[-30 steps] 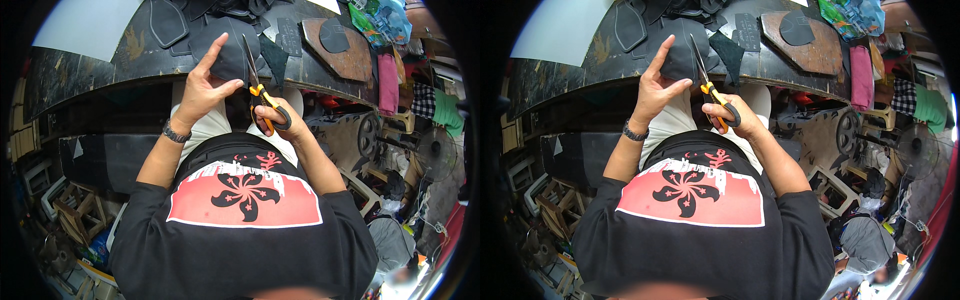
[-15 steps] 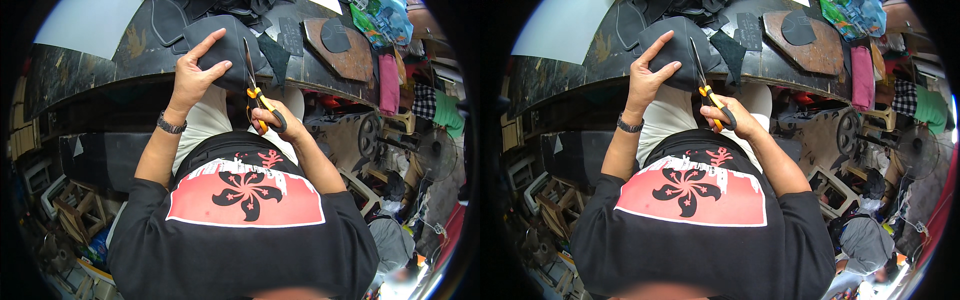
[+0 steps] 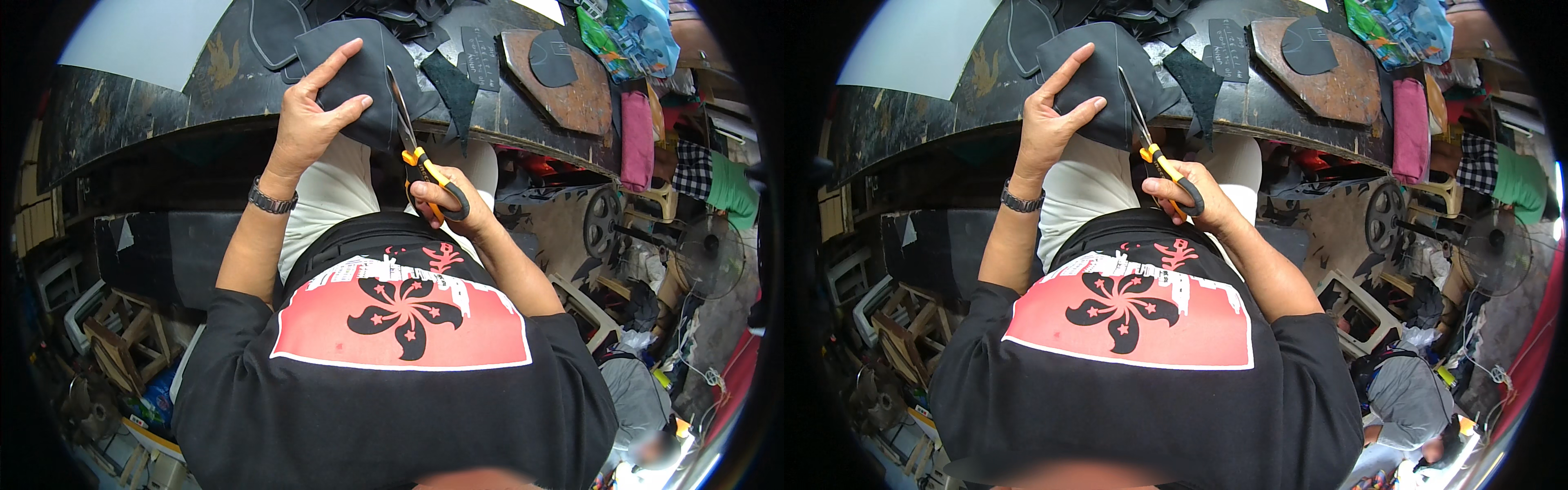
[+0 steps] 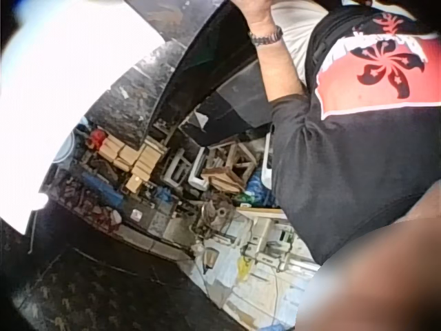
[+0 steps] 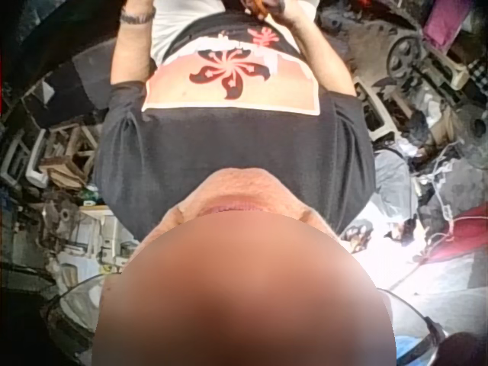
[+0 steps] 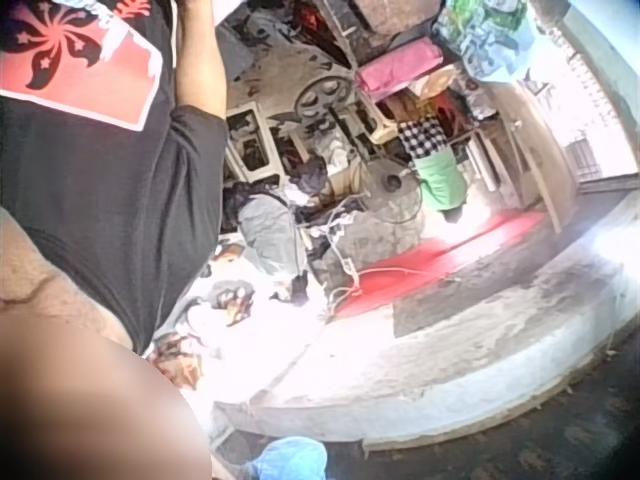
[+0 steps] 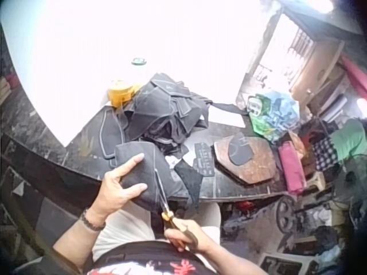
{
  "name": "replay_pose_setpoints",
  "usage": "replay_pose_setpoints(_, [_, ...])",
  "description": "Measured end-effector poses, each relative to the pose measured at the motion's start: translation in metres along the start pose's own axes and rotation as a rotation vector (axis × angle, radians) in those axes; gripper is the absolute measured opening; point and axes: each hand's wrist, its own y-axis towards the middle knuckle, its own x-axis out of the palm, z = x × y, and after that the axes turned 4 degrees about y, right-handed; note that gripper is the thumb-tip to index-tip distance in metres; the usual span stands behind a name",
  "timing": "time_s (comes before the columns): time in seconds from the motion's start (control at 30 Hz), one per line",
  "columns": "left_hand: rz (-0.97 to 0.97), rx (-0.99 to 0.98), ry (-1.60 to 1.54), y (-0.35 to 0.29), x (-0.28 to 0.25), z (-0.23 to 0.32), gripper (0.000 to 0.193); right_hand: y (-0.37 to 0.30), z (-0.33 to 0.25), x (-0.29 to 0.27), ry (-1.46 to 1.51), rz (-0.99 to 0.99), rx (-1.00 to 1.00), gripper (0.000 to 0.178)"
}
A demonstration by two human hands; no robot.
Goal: The person uses shears to cut black fabric pieces on a worktable. They repeatedly pick up fabric, align it, cut along marked lines, and place the cut pieces aside. The person also retrieves additional fabric from a bag and continues cutting.
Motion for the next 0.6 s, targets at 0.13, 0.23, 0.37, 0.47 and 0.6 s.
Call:
replay_pose_setpoints(0.13, [0.011,0.000,-0.001,-0.0007,0.0009,0.0008,0.062,-0.0009,-0.0007,0.0015,-0.030,0.016,0.016,0.032])
replay_pose_setpoints(0.23, [0.022,0.008,-0.001,-0.0010,0.0026,0.0019,0.062,-0.0019,-0.0007,0.0038,-0.032,0.030,0.027,0.031])
replay_pose_setpoints(0.37, [0.037,0.021,0.024,-0.0028,0.0053,0.0027,0.062,-0.0032,-0.0006,0.0083,-0.042,0.059,0.024,0.030])
replay_pose_setpoints(0.47, [0.050,0.032,0.029,-0.0046,0.0074,0.0021,0.062,-0.0043,-0.0016,0.0093,-0.061,0.062,0.029,0.029])
replay_pose_setpoints(0.6, [0.049,0.015,-0.007,-0.0063,0.0067,0.0003,0.063,-0.0055,-0.0029,0.0082,-0.121,0.051,0.020,0.028])
